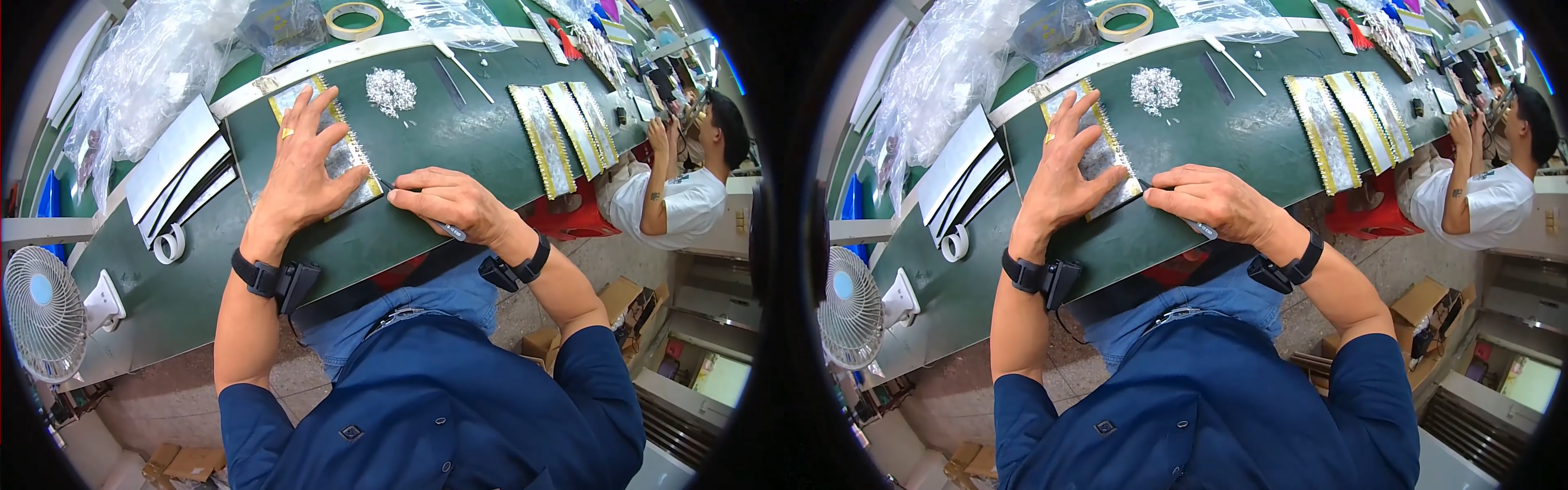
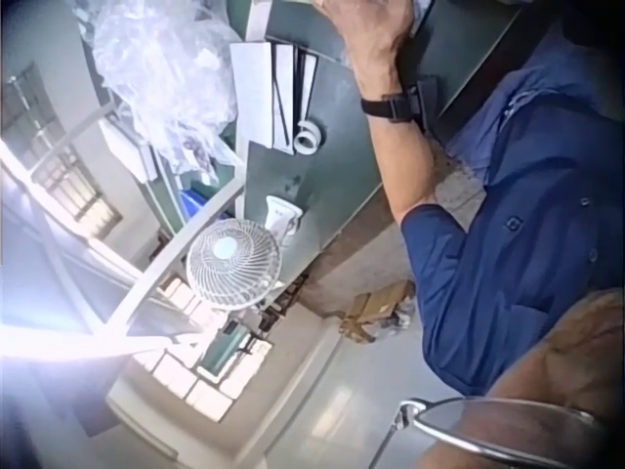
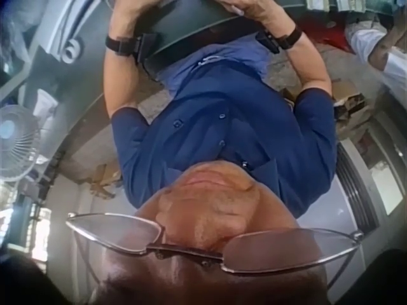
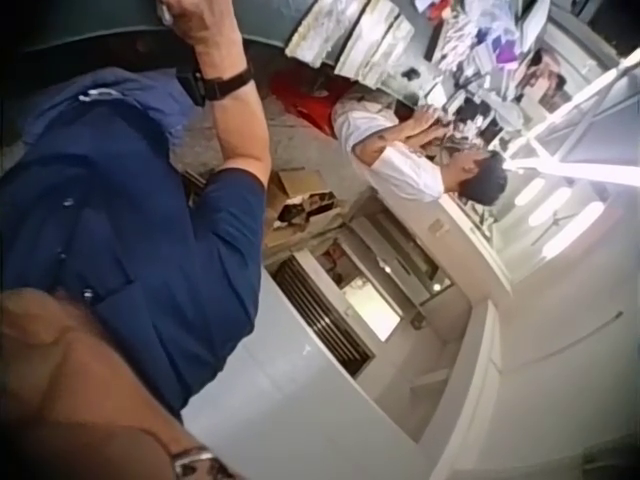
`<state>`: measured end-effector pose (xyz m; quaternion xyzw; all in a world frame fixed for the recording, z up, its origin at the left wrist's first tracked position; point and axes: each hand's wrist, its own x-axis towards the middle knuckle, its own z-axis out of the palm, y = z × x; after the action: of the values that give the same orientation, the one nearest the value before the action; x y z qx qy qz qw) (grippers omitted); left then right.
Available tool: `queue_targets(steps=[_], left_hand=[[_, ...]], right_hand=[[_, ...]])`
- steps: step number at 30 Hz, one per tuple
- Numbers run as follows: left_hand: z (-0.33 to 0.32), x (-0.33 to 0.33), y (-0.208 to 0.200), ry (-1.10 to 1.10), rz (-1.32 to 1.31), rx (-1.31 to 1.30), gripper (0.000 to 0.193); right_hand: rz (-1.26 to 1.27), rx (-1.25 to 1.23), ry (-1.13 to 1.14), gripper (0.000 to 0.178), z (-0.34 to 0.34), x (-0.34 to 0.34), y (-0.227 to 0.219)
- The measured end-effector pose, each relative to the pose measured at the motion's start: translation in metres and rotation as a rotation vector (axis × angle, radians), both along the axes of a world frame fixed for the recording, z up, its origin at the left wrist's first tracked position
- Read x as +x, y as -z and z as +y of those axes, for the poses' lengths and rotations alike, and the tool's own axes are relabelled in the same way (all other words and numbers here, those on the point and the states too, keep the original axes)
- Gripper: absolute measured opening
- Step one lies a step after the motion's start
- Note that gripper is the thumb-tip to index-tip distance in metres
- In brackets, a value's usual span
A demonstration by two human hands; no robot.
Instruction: The person picks up small components with tweezers and places them onto a rectangular metal plate. After repeating this, they fasten a belt around their waist and return to placing more components onto the plate.
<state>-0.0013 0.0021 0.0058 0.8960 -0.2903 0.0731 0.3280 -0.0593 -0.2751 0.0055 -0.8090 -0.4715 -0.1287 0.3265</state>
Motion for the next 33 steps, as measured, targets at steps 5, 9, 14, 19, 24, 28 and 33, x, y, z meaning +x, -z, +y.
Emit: queue_targets(steps=[5,9,14,19,24,28,33], left_hand=[[-0.002,0.0,0.001,0.006,-0.001,-0.001,0.052],[-0.005,-0.001,0.002,0.012,0.005,0.005,0.051],[-0.009,0.0,0.004,0.025,0.013,-0.006,0.05],[-0.011,-0.001,0.001,0.023,0.0,-0.03,0.044],[-0.007,-0.004,0.002,0.035,0.005,-0.035,0.047],[-0.007,-0.003,0.0,0.017,-0.007,-0.051,0.045],[-0.007,-0.003,-0.002,0.003,-0.028,-0.072,0.044]], right_hand=[[0.01,0.002,0.005,0.05,0.001,0.0,-0.001],[0.0,0.001,0.008,0.047,0.001,0.0,-0.001],[-0.005,0.002,0.014,0.041,0.0,0.001,0.0],[0.011,0.088,0.085,0.031,0.0,0.0,-0.002],[0.575,0.395,0.579,0.023,-0.003,0.007,-0.004],[0.786,0.534,0.674,0.025,-0.007,0.021,-0.006],[0.74,0.542,0.679,0.026,-0.006,0.025,-0.006]])
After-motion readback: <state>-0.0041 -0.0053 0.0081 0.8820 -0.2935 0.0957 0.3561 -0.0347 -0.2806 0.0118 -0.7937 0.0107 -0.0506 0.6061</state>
